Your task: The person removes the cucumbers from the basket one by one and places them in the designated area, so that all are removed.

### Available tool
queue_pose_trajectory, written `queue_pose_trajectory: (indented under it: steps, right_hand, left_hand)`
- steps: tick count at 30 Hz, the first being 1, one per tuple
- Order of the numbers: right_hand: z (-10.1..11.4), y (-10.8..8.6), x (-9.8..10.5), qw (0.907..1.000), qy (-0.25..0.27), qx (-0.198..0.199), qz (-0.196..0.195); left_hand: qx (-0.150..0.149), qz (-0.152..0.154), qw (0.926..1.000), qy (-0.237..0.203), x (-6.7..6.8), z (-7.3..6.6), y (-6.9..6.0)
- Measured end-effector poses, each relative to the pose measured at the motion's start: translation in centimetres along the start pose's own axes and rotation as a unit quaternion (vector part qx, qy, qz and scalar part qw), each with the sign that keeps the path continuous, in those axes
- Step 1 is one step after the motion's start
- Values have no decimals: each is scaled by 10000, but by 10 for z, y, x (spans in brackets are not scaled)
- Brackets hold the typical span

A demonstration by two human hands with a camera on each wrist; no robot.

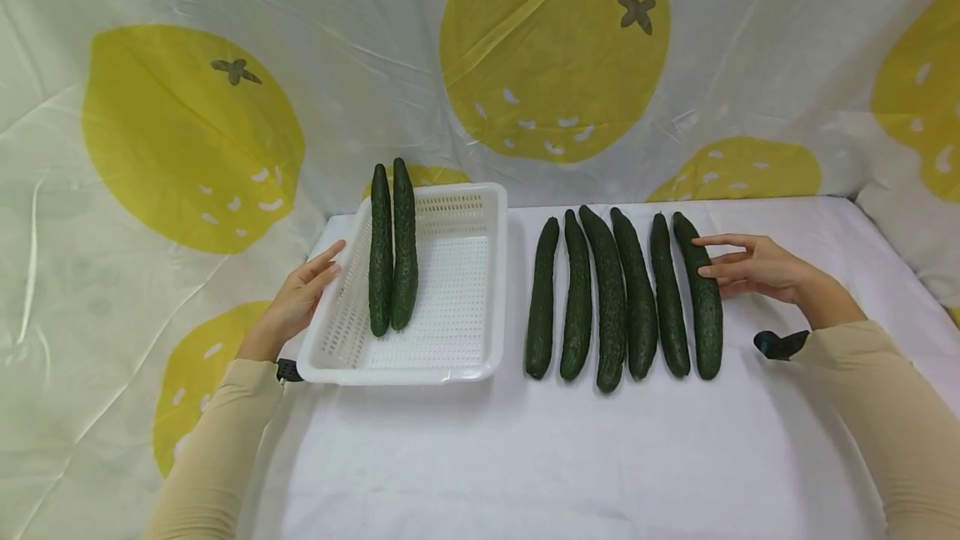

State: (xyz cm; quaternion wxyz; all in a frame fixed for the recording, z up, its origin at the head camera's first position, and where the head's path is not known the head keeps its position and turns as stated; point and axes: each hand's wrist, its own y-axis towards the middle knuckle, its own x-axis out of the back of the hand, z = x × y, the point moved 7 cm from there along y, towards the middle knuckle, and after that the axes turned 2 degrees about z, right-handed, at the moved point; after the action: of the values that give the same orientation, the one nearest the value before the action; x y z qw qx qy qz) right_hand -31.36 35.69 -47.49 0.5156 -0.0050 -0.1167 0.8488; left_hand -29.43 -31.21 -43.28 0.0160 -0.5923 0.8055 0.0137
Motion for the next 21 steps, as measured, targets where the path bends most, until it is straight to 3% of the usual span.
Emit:
queue_pose_trajectory:
  steps: [7, 21]
  right_hand:
    - [-2, -1, 2, 9990, -339, -164, -231]
    - [-7, 0, 0, 9972, -470, -405, -424]
  left_hand:
    - [-60, -7, 10000, -25, 0, -1, -1]
    - [-54, -6, 10000, -12, 0, 1, 0]
